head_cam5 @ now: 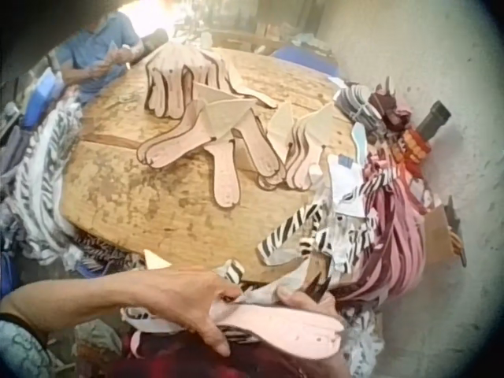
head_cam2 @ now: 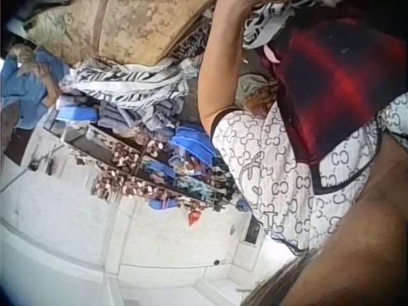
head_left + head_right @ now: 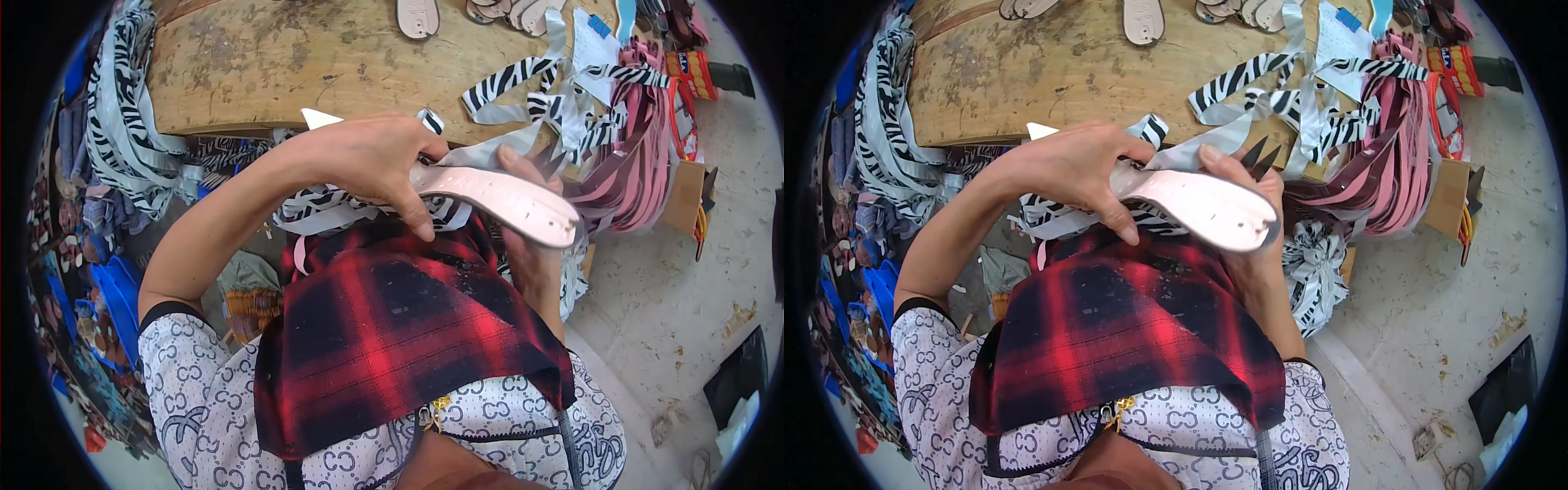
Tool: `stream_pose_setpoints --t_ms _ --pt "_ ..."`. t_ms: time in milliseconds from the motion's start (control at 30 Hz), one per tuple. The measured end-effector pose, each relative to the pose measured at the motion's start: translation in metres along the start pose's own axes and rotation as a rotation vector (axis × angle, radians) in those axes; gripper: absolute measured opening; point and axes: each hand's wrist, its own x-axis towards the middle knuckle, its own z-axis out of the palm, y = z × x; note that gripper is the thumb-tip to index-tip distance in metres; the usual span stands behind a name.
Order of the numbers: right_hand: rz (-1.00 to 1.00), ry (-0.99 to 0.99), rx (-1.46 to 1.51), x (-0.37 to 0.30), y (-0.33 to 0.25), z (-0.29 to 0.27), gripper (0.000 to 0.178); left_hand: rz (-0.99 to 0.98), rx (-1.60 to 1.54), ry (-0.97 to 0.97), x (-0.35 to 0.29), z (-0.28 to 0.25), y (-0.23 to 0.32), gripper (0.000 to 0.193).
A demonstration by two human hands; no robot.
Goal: The person applies patterned adhesive strips around the edges of shoe insoles by hand and cuts the excess material using snips.
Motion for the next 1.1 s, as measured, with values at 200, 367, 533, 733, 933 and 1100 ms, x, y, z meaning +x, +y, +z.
stream_pose_setpoints --t_ms 200,367,533,733,933,1100 --pt "-0.166 -0.420 0.033 -0.012 -0.017 0.003 0.063 -0.008 -0.412 0.131 0.008 0.020 -0.031 0.058" --pt "-0.275 -0.502 -0.027 0.026 0.008 -0.006 0.061 -0.010 -0.387 0.402 0.006 0.036 -0.032 0.055" --pt "-0.166 -0.435 -0.398 0.017 0.001 0.005 0.045 -0.066 -0.082 0.318 -0.002 0.029 -0.012 0.062" --pt "-0.409 -0.440 -0.120 0.018 0.009 0.018 0.047 0.258 -0.824 0.433 0.010 0.048 0.000 0.060" --pt "0.319 -0.592 0.440 0.049 -0.007 -0.001 0.073 0.201 -0.884 0.346 0.012 0.062 -0.011 0.059" --pt "-0.243 -0.278 -0.334 0.073 -0.005 -0.003 0.020 0.159 -0.987 0.182 0.010 0.065 -0.015 0.067"
